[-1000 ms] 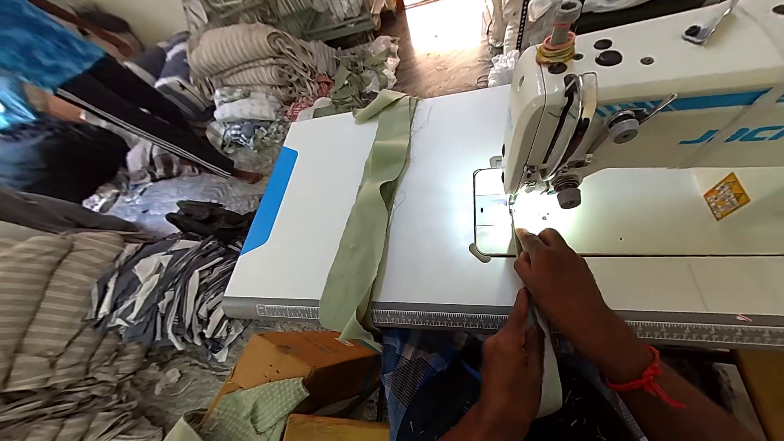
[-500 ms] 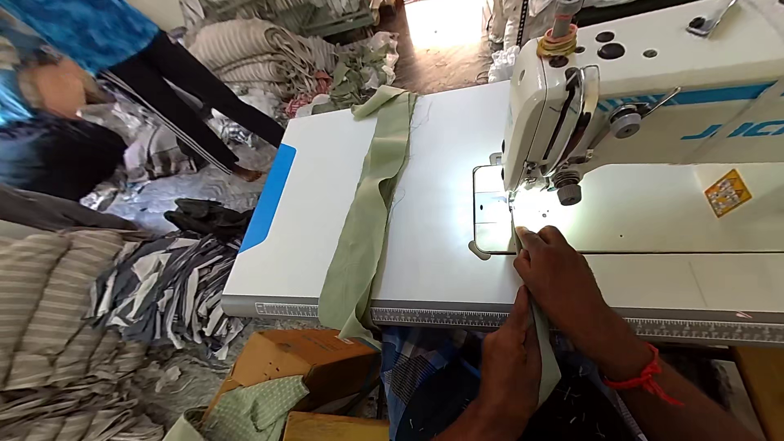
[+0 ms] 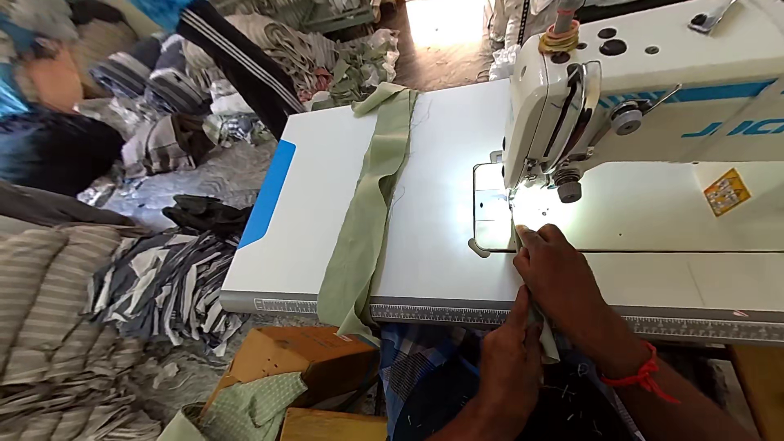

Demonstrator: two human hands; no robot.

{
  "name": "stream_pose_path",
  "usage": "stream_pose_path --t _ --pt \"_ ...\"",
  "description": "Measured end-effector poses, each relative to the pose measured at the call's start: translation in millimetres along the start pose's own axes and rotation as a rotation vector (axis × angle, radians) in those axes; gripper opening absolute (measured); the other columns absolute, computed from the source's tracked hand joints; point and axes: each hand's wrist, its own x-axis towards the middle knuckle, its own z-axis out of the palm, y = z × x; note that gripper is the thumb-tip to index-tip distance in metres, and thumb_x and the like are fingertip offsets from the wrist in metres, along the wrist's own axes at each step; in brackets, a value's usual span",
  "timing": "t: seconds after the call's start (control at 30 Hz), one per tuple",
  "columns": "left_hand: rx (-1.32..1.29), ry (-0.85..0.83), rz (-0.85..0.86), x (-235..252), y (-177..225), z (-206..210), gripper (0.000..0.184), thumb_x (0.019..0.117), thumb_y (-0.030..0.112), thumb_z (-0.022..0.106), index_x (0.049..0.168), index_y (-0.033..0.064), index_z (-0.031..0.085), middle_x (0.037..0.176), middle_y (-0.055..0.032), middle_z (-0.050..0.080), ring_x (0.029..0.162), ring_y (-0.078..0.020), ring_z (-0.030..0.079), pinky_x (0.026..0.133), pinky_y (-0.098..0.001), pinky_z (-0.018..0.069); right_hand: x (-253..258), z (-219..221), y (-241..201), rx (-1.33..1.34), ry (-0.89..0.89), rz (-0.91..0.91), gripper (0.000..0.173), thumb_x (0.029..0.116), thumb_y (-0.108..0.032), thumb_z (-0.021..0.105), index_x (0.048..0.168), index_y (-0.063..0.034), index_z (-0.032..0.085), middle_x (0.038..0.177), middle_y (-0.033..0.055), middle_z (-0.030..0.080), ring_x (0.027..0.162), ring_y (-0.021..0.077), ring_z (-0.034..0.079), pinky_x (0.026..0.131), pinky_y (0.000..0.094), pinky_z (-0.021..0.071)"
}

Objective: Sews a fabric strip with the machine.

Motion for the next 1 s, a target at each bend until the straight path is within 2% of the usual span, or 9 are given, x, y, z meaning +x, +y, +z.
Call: stream_pose_path --t 0.17,0.3,0.4,0.53,0.63,0.77,0.83,0.9,1.0 --pt "0.045 -0.021 0.001 27 5 -5 0.052 0.1079 0.012 0.047 0.159 0.011 0.037 0.069 -0.0075 0.062 0.047 -0.013 0.056 0.049 -0.03 0.0537 10 -7 3 0.05 -0.06 0.012 0.039 0.1042 -0.008 0.053 0.142 0.0021 0.058 0.117 0.0255 0.06 0.089 0.0383 0.067 0.072 0.0519 0.0574" --pt "0.259 -0.017 0.204 47 9 -19 0.053 0.1036 0.015 0.056 0.154 0.0076 0.043 0.062 -0.0036 0.059 0.048 -0.0133 0.053 0.048 -0.0321 0.0505 18 -43 20 0.225 -0.377 -0.043 0.061 0.1074 -0.013 0.052 0.163 -0.0192 0.029 0.103 0.0184 0.065 0.078 0.0302 0.066 0.069 0.0504 0.0566" --pt "0.142 -0.062 0.239 46 7 -39 0.031 0.0997 0.008 0.062 0.131 0.0093 0.063 0.088 -0.0051 0.068 0.057 -0.0113 0.062 0.052 -0.029 0.0572 -3 -58 49 0.438 -0.519 -0.064 0.05 0.1046 -0.012 0.054 0.15 -0.0314 0.051 0.098 0.0045 0.072 0.064 0.0152 0.065 0.057 0.0348 0.0583" --pt "-0.258 -0.167 0.091 37 3 -54 0.03 0.1017 -0.004 0.052 0.126 0.006 0.066 0.111 -0.0109 0.07 0.073 -0.0202 0.072 0.064 -0.0341 0.0646 -44 -49 73 0.803 -0.423 0.001 0.03 0.0978 -0.007 0.052 0.12 -0.0173 0.07 0.091 0.0045 0.072 0.058 0.0176 0.066 0.049 0.0301 0.0587" --pt "-0.349 -0.134 0.102 33 -2 -49 0.018 0.1009 -0.001 0.058 0.117 0.0015 0.064 0.103 -0.0146 0.072 0.076 -0.0229 0.073 0.067 -0.035 0.065 -57 -36 68 0.928 -0.278 0.088 0.014 0.0975 -0.02 0.068 0.11 -0.014 0.069 0.085 0.0076 0.072 0.06 0.02 0.068 0.05 0.0295 0.0586" --pt "-0.371 -0.059 0.069 32 2 -45 0.015 0.1043 0.011 0.058 0.111 -0.0008 0.064 0.091 -0.0165 0.072 0.07 -0.0224 0.072 0.064 -0.0332 0.0637 -57 -26 56 0.942 -0.162 0.168 0.015 0.099 -0.024 0.069 0.101 -0.01 0.064 0.08 0.0069 0.071 0.055 0.0175 0.066 0.047 0.0282 0.057" --pt "-0.438 0.001 -0.016 34 7 -44 0.014 0.103 0.012 0.061 0.107 -0.001 0.064 0.087 -0.016 0.071 0.064 -0.0189 0.07 0.059 -0.0291 0.0608 -57 -20 52 0.875 -0.102 0.095 0.012 0.1004 -0.024 0.067 0.106 -0.0135 0.063 0.08 0.0027 0.071 0.052 0.0132 0.061 0.043 0.025 0.0524" --pt "-0.636 0.032 -0.11 39 11 -42 0.008 0.101 0.009 0.062 0.105 0.0037 0.058 0.085 -0.0118 0.067 0.061 -0.012 0.064 0.053 -0.0221 0.0544 -55 -9 55 0.68 0.005 -0.157 0.027 0.1038 -0.025 0.058 0.129 -0.0226 0.068 0.082 -0.0059 0.064 0.058 0.0047 0.056 0.048 0.0206 0.0483" --pt "-0.951 0.013 -0.197 46 13 -38 0.016 0.1028 0.015 0.051 0.118 0.0128 0.056 0.083 -0.004 0.063 0.06 -0.0052 0.059 0.053 -0.0161 0.0485 -50 -1 55 0.546 0.105 -0.392 0.04 0.1017 -0.016 0.052 0.135 -0.027 0.07 0.087 -0.0069 0.057 0.069 0.0005 0.053 0.057 0.0172 0.0474"
